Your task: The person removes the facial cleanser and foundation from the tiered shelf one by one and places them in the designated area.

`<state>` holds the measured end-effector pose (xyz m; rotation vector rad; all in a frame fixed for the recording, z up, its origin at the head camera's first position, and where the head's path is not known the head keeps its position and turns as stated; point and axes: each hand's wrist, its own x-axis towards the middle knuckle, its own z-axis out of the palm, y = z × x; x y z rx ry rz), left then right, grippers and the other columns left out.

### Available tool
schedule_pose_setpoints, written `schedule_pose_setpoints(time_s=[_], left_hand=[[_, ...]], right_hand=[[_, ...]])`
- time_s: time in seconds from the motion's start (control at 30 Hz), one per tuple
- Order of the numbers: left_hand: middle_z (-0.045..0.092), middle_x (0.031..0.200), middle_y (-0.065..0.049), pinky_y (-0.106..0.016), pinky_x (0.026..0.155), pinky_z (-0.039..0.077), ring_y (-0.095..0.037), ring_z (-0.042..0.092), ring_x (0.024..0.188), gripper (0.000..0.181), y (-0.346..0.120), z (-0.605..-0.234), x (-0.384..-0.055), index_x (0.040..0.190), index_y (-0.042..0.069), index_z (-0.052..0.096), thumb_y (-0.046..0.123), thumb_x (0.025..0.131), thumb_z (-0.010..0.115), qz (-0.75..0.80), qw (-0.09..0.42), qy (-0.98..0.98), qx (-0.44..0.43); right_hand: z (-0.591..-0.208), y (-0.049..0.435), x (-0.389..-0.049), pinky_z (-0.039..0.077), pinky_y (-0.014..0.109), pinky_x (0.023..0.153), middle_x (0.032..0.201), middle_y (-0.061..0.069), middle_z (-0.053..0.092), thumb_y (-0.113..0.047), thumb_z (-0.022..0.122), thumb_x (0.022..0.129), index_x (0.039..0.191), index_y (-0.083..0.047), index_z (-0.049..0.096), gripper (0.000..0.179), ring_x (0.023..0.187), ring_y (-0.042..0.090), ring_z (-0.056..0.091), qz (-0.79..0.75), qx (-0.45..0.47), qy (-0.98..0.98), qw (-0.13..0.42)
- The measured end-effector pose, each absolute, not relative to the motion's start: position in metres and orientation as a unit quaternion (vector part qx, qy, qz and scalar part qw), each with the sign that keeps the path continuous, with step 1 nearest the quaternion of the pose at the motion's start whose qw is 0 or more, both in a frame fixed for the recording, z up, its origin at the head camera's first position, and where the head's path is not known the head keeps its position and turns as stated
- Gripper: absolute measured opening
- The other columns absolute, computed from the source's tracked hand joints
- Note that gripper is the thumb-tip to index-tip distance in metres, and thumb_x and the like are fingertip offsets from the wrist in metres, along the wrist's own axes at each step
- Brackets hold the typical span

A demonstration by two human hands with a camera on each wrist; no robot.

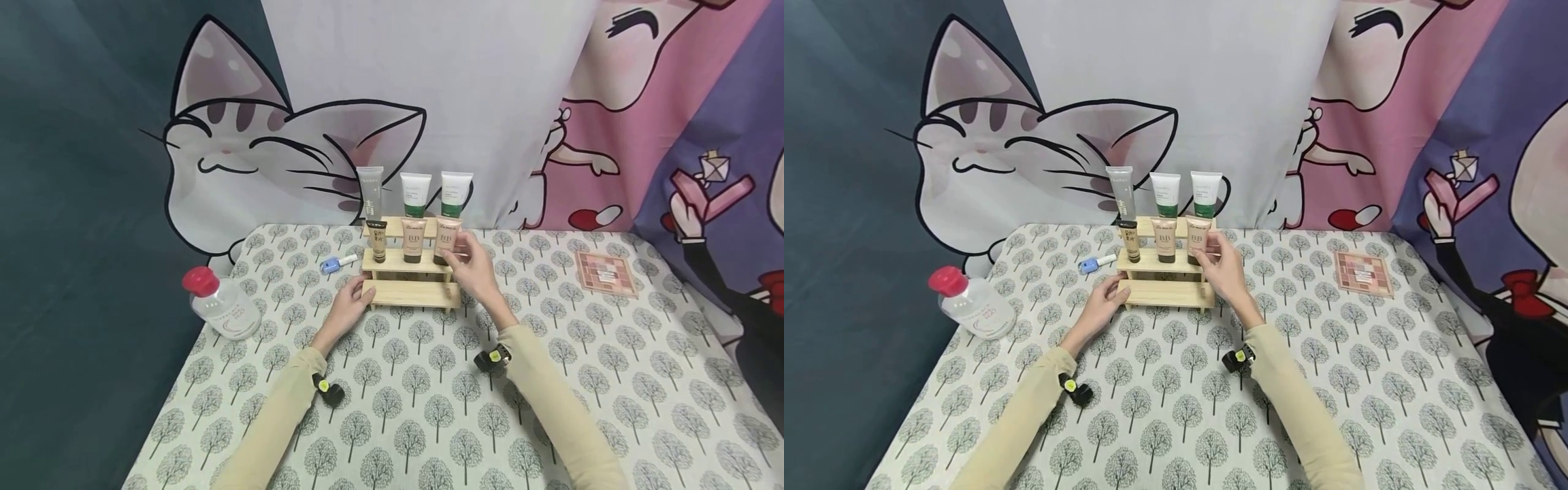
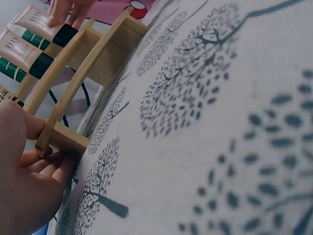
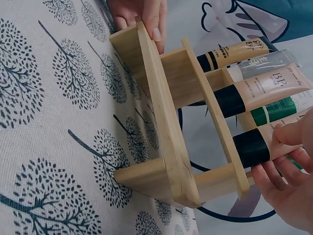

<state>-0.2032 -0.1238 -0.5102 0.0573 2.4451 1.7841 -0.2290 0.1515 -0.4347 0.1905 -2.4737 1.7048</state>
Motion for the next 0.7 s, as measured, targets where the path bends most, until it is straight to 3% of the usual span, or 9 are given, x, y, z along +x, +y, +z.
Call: schedule_pose_setpoints(time_s=[0.4, 0.57, 0.7], left_hand=[[0.048, 0.151, -0.026, -0.038, 0.115, 0.048, -0.036, 0.053, 0.138, 0.053, -0.124, -0.513, -0.202, 0.149, 0.001, 0.044, 0.021, 0.102, 0.060, 0.592, 0.056, 0.804, 0.019], [0.048, 0.152, -0.025, -0.037, 0.115, 0.047, -0.036, 0.052, 0.138, 0.053, -0.125, -0.513, -0.202, 0.149, 0.001, 0.043, 0.021, 0.102, 0.059, 0.594, 0.055, 0.802, 0.022], [0.047, 0.152, -0.026, -0.037, 0.116, 0.047, -0.036, 0.051, 0.139, 0.053, -0.124, -0.513, -0.202, 0.150, 0.001, 0.042, 0.021, 0.103, 0.058, 0.587, 0.051, 0.807, 0.027]], right_hand=[[-0.432, 0.174, -0.218, 0.057, 0.045, 0.104, 0.123, 0.024, 0.066, -0.009, 0.067, 0.096, 0.130, 0.002, 0.056, 0.037, 0.113, 0.036, 0.065, 0.556, 0.046, -0.826, 0.080], [-0.431, 0.185, -0.212, 0.060, 0.027, 0.096, 0.121, 0.025, 0.069, -0.008, 0.068, 0.095, 0.129, 0.003, 0.057, 0.037, 0.108, 0.034, 0.067, 0.541, 0.054, -0.834, 0.093], [-0.431, 0.195, -0.205, 0.056, 0.011, 0.087, 0.120, 0.024, 0.069, -0.009, 0.068, 0.096, 0.131, 0.003, 0.056, 0.039, 0.105, 0.029, 0.067, 0.527, 0.053, -0.843, 0.093]])
